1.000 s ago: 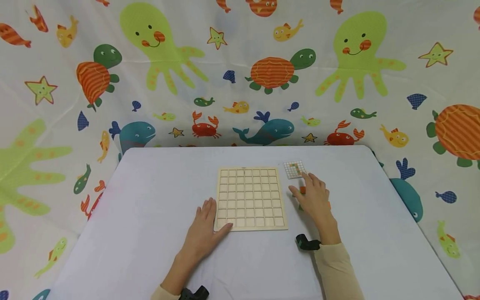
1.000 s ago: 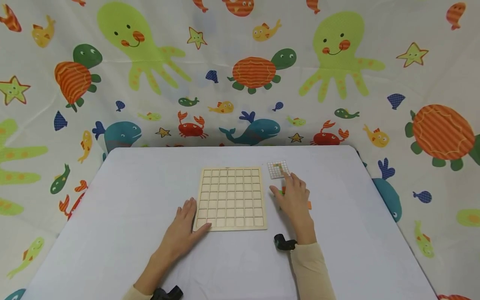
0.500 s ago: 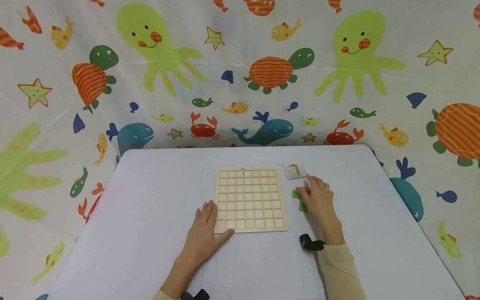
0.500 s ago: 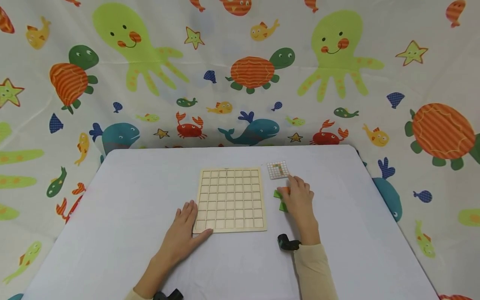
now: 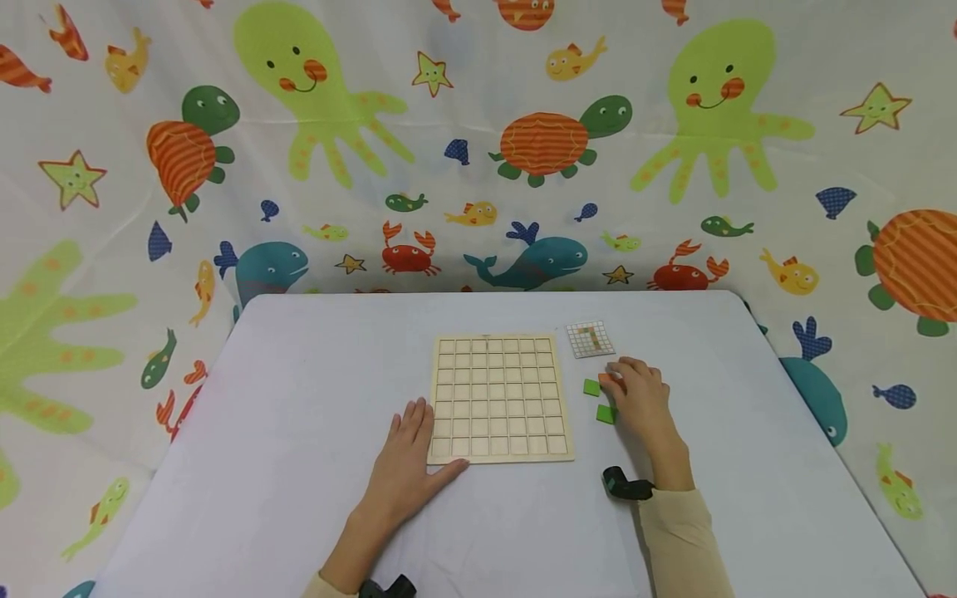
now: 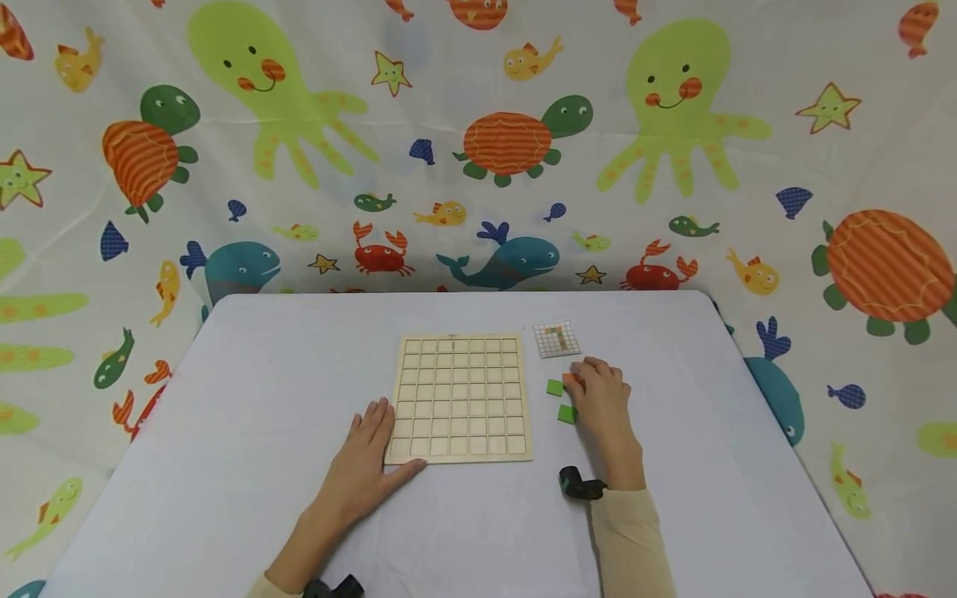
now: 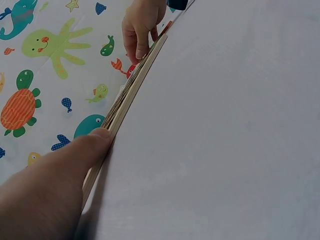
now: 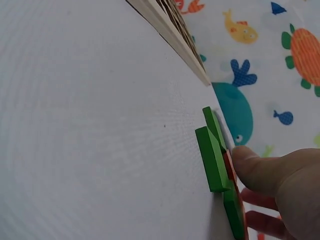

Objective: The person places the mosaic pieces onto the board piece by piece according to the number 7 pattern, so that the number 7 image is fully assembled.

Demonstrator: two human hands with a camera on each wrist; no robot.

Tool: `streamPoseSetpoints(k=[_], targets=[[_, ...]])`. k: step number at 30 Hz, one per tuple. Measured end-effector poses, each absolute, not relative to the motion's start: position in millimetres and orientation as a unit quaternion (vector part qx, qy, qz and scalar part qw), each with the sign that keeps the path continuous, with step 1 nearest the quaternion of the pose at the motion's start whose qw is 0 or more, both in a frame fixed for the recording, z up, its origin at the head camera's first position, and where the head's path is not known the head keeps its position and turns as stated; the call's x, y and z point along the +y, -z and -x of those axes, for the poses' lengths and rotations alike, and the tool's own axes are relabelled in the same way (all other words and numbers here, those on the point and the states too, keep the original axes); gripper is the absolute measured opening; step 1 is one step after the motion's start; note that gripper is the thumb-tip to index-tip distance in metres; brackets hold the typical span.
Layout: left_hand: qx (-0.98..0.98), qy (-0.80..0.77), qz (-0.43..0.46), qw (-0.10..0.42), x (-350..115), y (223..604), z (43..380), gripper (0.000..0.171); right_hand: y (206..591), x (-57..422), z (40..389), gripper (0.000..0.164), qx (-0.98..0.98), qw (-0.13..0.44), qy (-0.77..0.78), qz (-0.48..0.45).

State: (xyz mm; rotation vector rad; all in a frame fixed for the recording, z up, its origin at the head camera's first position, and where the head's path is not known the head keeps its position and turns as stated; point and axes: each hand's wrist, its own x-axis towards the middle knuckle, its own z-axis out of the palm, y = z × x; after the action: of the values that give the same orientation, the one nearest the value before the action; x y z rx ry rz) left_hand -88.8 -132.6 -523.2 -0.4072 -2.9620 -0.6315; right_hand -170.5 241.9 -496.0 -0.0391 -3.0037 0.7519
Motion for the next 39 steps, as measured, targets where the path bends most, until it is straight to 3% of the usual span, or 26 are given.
streamPoseSetpoints(k=[18,39], targets=[[-0.970,0.200,0.133,0.037,-133.6,523.2,88.8,0.104,495.8,240.6,169.5,0.030,-0.968,0.031,-0.248,0.011],[-0.970,0.203,0.129,0.035,-133.7,525.2,89.8,0.106,497.9,243.4,170.1,0.029,-0.965,0.026,-0.260,0.018]])
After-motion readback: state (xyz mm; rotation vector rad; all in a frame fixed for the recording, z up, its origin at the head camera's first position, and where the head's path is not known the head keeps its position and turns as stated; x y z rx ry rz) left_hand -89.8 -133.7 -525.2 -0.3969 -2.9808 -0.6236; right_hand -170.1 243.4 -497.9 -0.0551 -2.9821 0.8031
